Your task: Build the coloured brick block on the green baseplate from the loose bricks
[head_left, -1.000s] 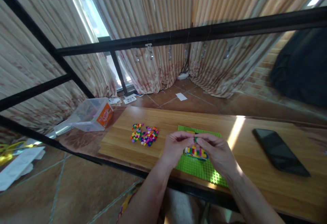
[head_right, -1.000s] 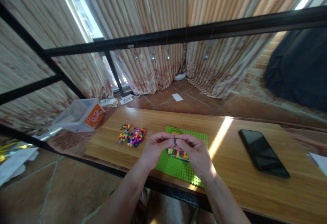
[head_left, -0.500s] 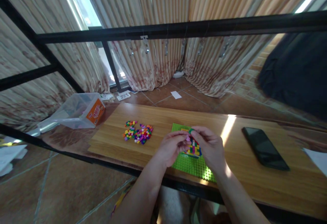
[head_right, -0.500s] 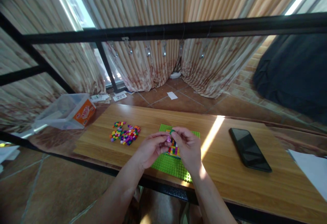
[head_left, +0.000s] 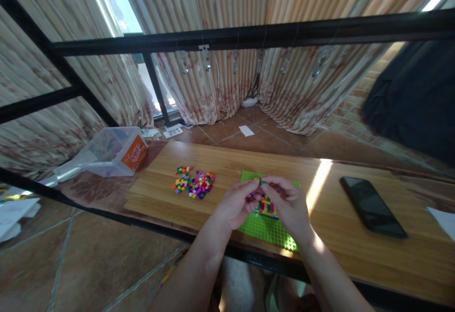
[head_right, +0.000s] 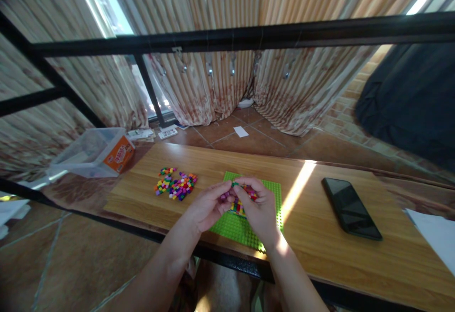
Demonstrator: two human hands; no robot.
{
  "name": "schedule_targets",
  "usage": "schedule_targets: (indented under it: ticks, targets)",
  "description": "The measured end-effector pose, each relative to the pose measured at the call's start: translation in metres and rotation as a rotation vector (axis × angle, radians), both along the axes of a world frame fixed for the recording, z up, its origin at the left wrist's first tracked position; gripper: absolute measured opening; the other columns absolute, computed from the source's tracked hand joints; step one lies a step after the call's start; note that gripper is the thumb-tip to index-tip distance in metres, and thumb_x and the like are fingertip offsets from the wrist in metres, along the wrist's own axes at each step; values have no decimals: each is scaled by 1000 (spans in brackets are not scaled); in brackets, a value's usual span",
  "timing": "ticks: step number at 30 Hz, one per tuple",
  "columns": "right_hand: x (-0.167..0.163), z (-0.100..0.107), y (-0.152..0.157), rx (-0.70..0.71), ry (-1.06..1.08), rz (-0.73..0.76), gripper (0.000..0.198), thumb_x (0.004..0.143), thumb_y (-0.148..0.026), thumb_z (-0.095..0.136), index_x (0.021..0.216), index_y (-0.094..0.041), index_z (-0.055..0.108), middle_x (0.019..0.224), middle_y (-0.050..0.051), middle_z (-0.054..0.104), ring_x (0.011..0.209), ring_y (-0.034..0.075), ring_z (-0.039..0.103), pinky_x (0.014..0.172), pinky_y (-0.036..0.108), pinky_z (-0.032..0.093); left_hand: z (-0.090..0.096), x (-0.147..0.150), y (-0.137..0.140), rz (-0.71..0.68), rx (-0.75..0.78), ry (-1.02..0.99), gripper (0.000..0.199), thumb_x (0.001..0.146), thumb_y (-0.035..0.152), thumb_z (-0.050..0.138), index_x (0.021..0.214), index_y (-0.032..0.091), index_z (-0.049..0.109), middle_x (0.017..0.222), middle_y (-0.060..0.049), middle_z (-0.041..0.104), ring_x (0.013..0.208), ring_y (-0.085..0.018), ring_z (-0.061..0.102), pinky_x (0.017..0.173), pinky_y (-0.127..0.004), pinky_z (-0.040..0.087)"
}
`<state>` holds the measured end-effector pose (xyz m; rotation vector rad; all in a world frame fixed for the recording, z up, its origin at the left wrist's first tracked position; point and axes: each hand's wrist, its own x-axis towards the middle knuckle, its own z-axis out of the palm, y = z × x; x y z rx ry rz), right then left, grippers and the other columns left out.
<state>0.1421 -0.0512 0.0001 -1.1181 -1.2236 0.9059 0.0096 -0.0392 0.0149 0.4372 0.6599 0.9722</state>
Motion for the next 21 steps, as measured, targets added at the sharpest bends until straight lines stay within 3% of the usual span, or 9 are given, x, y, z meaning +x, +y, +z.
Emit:
schedule_targets:
  ticks: [8,14,21]
  targets:
    - [0,-2,2,69,37,31,12,78,-31,71,88,-26,75,99,4,71,96,19,65,90,36,50,0,2,1,14,-73,-10,24,61,23,83,73,9,68,62,2,58,55,-4,51,52,-15,39]
    - [0,-3,2,92,15,29,12,78,-29,71,89,-27,76,96,3,71,94,19,64,89,36,49,2,4,0,38,-60,38,25,58,26,83,66,11,65,59,1,57,53,-5,48,48,-17,35]
    - [-7,-6,1,56,169,13,15,78,-27,73,91,-32,77,101,1,71,99,17,65,89,34,51,4,7,-1,67,-25,-47,27,57,25,84,67,10,64,60,2,56,52,-3,46,48,-14,34]
